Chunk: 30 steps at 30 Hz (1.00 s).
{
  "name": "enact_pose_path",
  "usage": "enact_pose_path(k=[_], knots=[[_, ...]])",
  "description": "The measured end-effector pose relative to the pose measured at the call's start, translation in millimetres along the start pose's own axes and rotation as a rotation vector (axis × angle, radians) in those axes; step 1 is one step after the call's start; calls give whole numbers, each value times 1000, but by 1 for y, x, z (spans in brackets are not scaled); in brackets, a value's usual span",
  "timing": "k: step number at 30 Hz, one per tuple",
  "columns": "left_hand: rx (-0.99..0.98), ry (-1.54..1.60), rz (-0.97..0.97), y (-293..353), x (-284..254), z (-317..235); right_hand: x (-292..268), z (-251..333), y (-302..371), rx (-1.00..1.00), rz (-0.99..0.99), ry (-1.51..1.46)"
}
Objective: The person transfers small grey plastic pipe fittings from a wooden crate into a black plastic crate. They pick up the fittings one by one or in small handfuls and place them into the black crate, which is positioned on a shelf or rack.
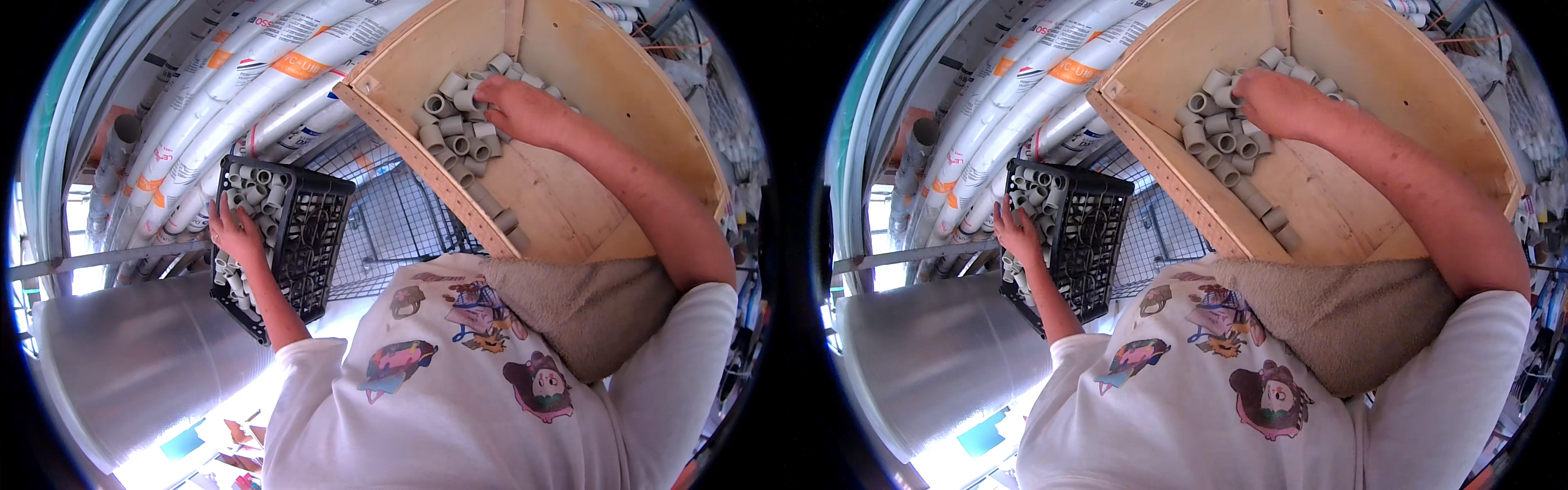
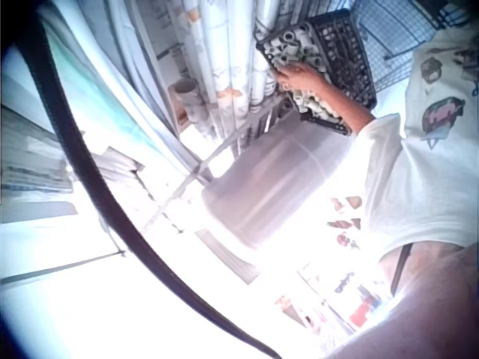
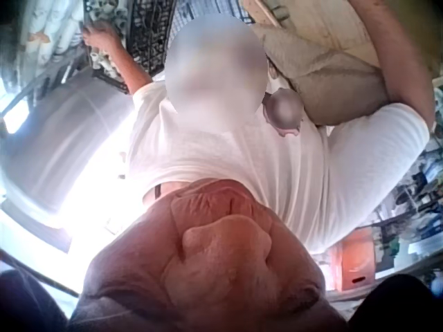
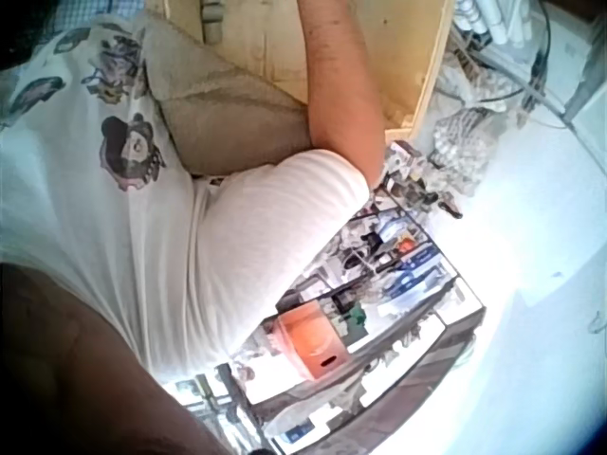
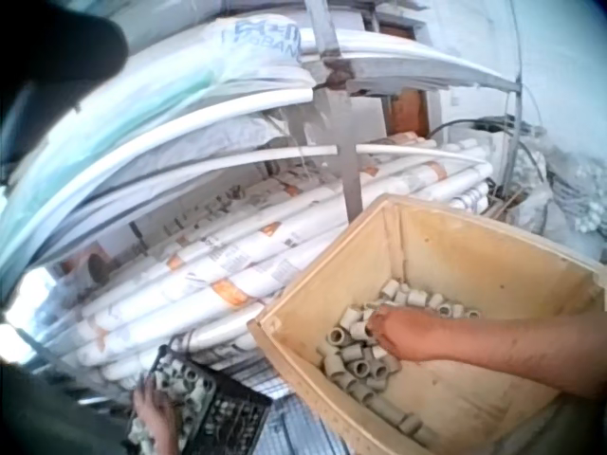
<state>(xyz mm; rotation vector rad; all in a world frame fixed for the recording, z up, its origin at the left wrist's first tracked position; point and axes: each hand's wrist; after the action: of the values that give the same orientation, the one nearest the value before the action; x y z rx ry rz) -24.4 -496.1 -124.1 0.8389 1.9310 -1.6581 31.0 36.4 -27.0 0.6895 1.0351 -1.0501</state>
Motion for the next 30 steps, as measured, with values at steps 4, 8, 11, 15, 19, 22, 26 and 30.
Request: enact_pose_path(k=[4, 8, 11, 15, 19, 22, 26, 30], knots=[[32, 349, -5, -31, -44, -74, -33, 32, -3, -7, -143, -153], [103, 643, 51, -48, -86, -156, -58, 63, -2, -72, -209, -436], [225, 817, 153, -48, -108, -206, -67, 91, 9, -188, -235, -575], [447, 935, 297, -40, -124, -251, -75, 114, 23, -405, -148, -499], [487, 985, 334, -24, -119, -270, -76, 125, 28, -420, -36, -459], [466, 1012, 355, -19, -113, -269, -77, 126, 27, -353, 15, -430], [350, 886, 322, -23, -101, -248, -72, 117, 29, -233, -48, -523], [24, 750, 239, -26, -75, -193, -61, 84, 18, -216, -208, -550]])
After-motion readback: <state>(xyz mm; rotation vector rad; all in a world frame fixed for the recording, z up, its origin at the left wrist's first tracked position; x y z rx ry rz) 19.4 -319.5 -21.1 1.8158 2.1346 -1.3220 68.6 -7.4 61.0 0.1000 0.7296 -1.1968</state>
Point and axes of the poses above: each hand's wrist, its own y-axis away from the middle knuckle, its own x-axis out of the palm, z = x × y, and after that the axes turned 9 degrees about -x, right-handed
